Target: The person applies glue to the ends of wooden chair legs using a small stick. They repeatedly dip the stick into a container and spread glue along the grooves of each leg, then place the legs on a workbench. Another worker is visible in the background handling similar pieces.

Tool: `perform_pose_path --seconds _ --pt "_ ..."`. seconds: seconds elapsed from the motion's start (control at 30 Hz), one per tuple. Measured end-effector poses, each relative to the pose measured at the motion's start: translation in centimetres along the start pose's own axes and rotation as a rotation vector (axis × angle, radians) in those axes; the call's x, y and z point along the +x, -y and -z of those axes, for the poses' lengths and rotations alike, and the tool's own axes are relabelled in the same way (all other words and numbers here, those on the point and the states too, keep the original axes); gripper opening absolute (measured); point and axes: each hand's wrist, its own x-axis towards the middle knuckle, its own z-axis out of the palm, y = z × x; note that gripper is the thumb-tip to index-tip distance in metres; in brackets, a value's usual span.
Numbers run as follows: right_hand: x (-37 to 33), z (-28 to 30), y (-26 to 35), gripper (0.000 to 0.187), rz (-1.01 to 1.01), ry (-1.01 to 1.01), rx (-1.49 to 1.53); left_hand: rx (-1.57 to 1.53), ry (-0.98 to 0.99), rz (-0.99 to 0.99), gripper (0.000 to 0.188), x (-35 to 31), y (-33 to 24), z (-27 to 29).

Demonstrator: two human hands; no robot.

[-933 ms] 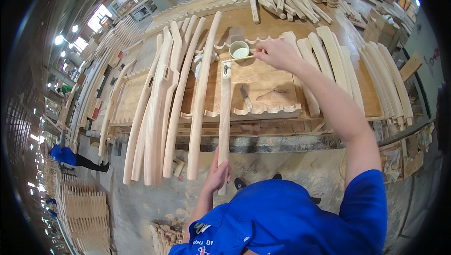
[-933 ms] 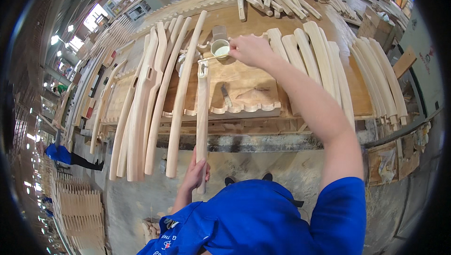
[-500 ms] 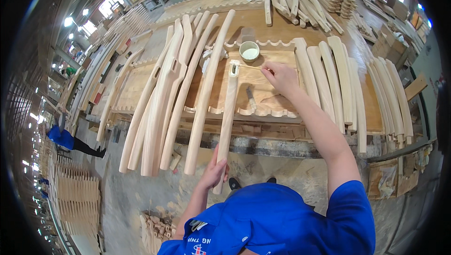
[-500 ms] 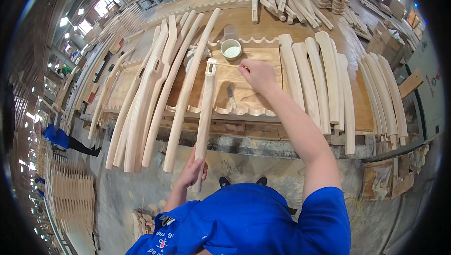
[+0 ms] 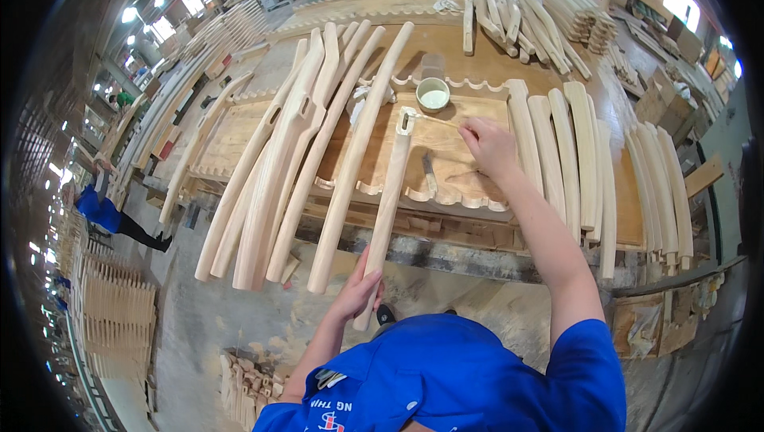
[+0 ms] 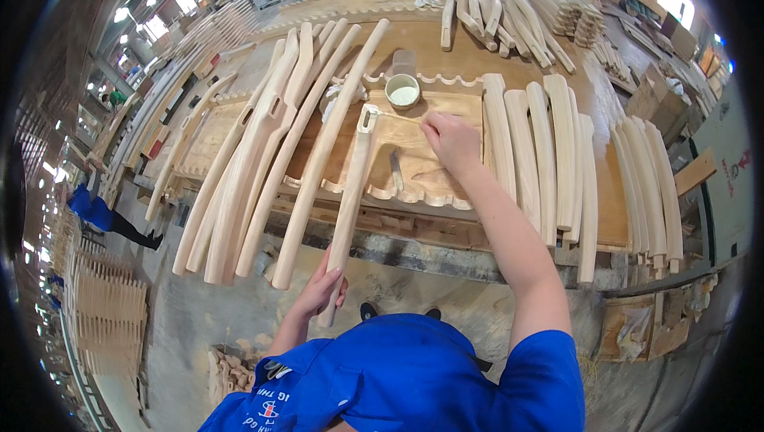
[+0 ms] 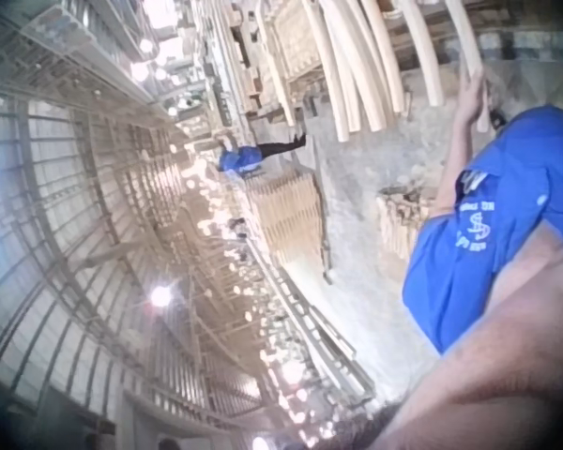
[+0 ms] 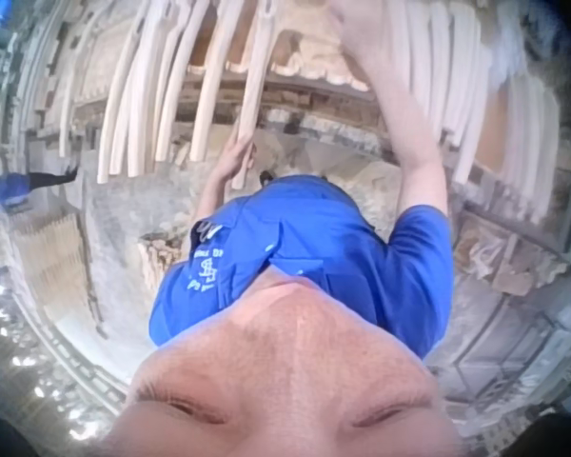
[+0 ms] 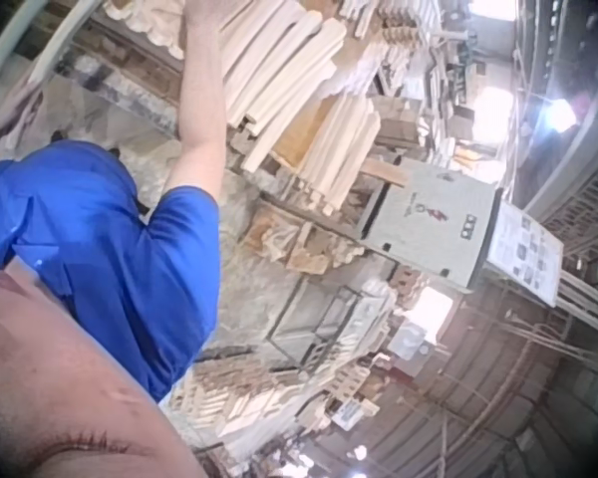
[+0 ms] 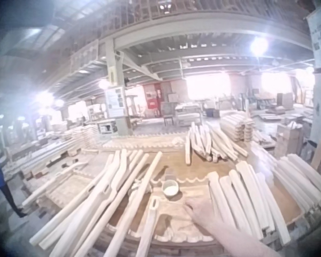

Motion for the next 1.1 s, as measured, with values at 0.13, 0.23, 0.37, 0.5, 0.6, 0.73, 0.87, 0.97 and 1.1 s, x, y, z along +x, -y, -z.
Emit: perform_pose_path --seconds 0.13,0.23,0.37,0.5,0.6,0.73,0.87,0.97,1.1 --pt "-1.2 0.0 0.5 0.013 0.049 0.034 0.046 -0.042 -0.017 -0.003 0.070 0.0 0.8 0.6" --pt "-0.4 0.0 1.4 0.013 -0.044 0.036 0.116 -0.053 -0.018 0.024 0.069 -0.1 0.9 0.5" --pt "1.2 -0.7 1.6 0.014 -0.114 0.021 0.057 -0.058 0.007 0.010 0.070 0.2 0.6 0.4" --pt "0.8 -1.0 1.9 0.015 -0.085 0.057 0.012 -0.032 0.010 -0.022 0.072 0.1 0.9 0.4" --pt "0.5 -0.5 1.5 0.016 -0.055 0.074 0.047 -0.058 -0.009 -0.027 0.073 0.3 1.0 0.5" --pt "1.0 -0.3 1.4 0.015 -0.161 0.107 0.086 -0.023 0.018 -0.001 0.073 0.1 0.4 0.3" --pt "1.4 -0.9 2.0 0.015 -0.127 0.082 -0.008 -0.009 0.030 -0.046 0.073 0.1 0.1 0.0" --pt "1.0 -0.8 2.5 0.013 -0.051 0.073 -0.012 -0.027 0.020 -0.027 0.074 -0.1 0.2 0.0" --pt "0.4 -0.2 2.8 0.010 0.148 0.033 -0.066 -0.030 -0.003 -0.004 0.074 -0.3 -0.1 0.0"
